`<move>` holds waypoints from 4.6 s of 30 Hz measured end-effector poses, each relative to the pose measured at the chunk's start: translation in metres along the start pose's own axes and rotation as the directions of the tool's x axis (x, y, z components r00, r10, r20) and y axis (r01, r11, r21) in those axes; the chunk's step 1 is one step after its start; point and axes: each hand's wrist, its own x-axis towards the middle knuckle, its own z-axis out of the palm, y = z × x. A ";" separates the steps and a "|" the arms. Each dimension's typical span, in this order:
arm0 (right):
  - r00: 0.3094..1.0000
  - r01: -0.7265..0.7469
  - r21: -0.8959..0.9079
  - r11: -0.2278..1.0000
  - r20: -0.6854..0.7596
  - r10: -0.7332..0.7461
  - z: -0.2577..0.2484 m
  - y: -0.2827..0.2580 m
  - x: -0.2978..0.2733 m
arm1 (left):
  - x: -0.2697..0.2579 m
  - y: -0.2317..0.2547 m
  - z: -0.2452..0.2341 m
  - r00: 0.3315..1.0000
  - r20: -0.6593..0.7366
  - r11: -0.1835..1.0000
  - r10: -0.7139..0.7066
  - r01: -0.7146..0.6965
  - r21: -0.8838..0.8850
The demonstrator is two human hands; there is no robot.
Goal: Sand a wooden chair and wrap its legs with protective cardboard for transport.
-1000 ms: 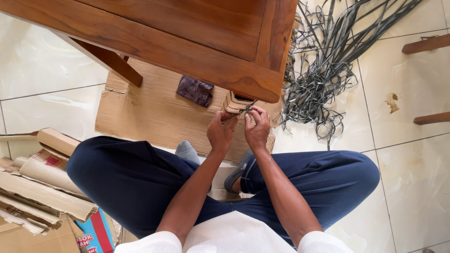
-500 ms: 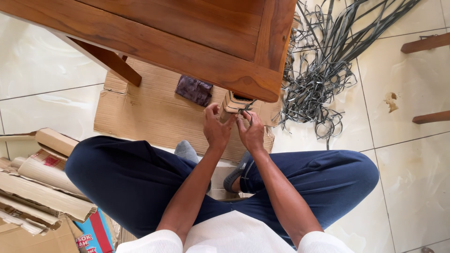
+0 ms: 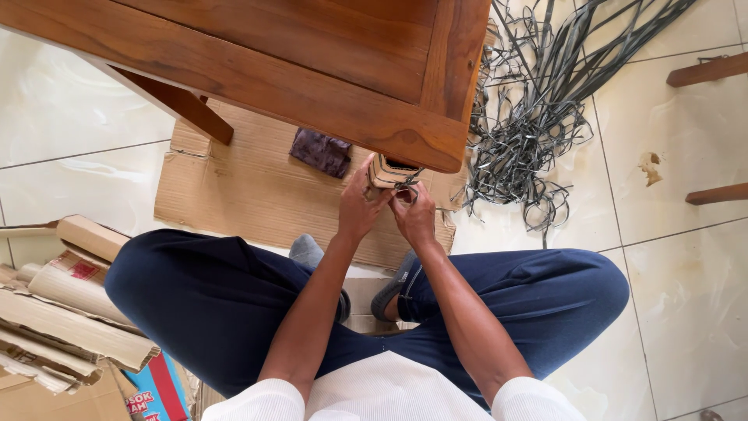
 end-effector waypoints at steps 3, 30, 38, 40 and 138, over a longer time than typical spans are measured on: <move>1.000 -0.007 0.028 1.000 0.008 0.007 0.005 0.008 0.001 | 0.002 0.004 -0.002 1.000 0.021 0.999 0.009 -0.010 0.038; 0.990 0.140 -0.002 0.990 -0.021 -0.140 0.005 -0.006 0.015 | 0.017 -0.026 -0.004 0.984 0.129 0.984 0.125 -0.139 0.107; 0.990 0.136 -0.041 0.990 -0.027 -0.137 0.015 0.016 0.026 | 0.022 -0.032 0.002 0.981 0.102 0.978 0.168 -0.178 0.106; 0.993 0.113 -0.068 0.991 0.022 -0.112 0.017 0.022 0.031 | 0.023 -0.037 0.003 0.983 0.142 0.992 0.119 -0.111 -0.063; 0.598 -0.471 0.877 0.093 0.240 0.765 -0.037 0.230 0.034 | -0.064 -0.071 0.049 0.675 0.533 0.815 -0.511 0.182 0.551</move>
